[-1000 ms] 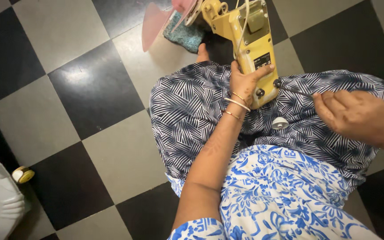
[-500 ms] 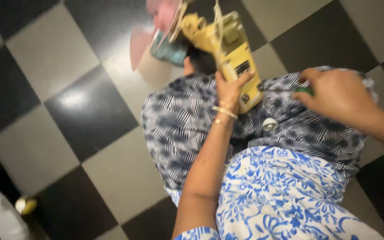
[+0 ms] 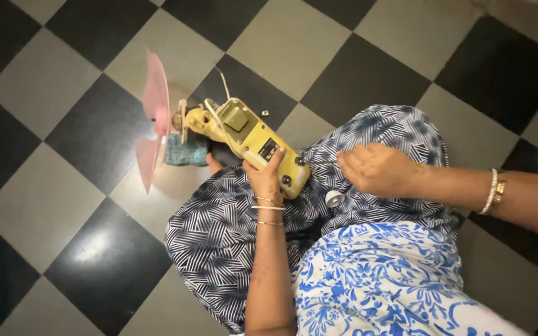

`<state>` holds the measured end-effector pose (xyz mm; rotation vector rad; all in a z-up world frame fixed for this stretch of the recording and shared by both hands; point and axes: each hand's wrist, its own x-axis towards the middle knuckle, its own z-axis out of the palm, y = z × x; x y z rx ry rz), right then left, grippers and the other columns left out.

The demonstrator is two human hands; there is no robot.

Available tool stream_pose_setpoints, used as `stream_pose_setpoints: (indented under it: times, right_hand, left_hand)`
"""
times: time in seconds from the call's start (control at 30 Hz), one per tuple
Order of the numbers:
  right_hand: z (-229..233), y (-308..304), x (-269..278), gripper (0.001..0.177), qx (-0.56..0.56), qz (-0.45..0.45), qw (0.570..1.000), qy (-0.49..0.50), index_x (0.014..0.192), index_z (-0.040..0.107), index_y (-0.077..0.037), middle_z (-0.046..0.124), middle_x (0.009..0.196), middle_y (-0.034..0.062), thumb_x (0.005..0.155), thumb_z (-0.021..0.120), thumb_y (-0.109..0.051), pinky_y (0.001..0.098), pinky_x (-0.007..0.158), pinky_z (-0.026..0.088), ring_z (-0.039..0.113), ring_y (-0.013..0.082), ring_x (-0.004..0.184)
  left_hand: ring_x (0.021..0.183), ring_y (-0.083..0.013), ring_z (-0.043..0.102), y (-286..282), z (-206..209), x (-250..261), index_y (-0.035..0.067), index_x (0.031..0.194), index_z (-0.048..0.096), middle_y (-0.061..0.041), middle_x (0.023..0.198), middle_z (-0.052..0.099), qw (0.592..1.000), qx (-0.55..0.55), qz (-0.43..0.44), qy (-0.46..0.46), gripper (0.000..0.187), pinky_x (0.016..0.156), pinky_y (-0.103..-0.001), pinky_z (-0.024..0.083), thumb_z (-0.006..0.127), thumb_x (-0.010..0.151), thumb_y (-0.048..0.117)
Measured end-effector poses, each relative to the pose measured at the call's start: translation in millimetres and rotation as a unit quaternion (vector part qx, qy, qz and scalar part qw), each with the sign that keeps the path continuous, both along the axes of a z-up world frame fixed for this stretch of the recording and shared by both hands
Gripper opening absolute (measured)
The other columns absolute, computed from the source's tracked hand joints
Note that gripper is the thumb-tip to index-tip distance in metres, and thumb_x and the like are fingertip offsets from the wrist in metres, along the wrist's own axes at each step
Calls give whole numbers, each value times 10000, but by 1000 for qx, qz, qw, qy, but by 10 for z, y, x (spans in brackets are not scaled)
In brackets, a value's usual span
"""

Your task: The person sits on a checkered floor and uses a green-handled screwdriver to adjust screws on a small yellow fan motor with pink blades. They repeatedly tighten and loosen screws on the motor housing while holding the fan steady.

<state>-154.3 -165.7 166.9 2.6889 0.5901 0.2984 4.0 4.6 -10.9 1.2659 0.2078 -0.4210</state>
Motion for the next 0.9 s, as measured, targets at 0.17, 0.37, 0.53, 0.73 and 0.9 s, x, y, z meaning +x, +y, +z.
stream_pose_setpoints:
  times: [0.17, 0.37, 0.53, 0.73, 0.9]
  right_hand:
    - [-105, 66, -9, 207, 122, -133, 978, 101, 957, 723, -48, 715, 801, 91, 872, 639, -216, 384, 578, 542, 693, 250, 705]
    - [3, 29, 249, 301, 360, -430, 775, 290, 952, 789, -110, 751, 836, 159, 867, 723, -391, 459, 749, 579, 743, 364, 809]
    - [78, 5, 373, 307, 308, -388, 816, 298, 1038, 685, -82, 732, 837, 184, 789, 722, -257, 471, 763, 581, 732, 381, 835]
    - [135, 110, 291, 216, 38, -78, 982, 169, 913, 627, -45, 690, 790, 93, 737, 676, -160, 382, 615, 536, 684, 270, 796]
    - [200, 63, 407, 143, -95, 52, 989, 102, 833, 647, -54, 645, 718, 6, 793, 623, -189, 316, 547, 479, 612, 176, 718]
  left_hand:
    - [898, -202, 689, -28, -30, 10, -3, 1178, 496, -111, 1057, 683, 1000, 1, -6, -9, 671, 805, -327, 587, 919, 673, 125]
    - [888, -199, 690, -27, -45, 3, -9, 1158, 511, -112, 1048, 692, 999, 24, -5, -30, 672, 813, -321, 579, 934, 666, 167]
    - [891, -186, 697, 28, -67, 33, 10, 1149, 536, -100, 1042, 710, 999, 37, 5, -32, 670, 809, -308, 576, 945, 646, 183]
    - [860, -217, 704, 1, -125, 49, -26, 1149, 541, -135, 1032, 712, 999, 25, 10, -36, 691, 775, -330, 591, 956, 635, 177]
    - [876, -217, 720, 5, -97, 26, -6, 1177, 569, -134, 1052, 732, 995, 97, 7, -38, 743, 792, -335, 591, 962, 608, 266]
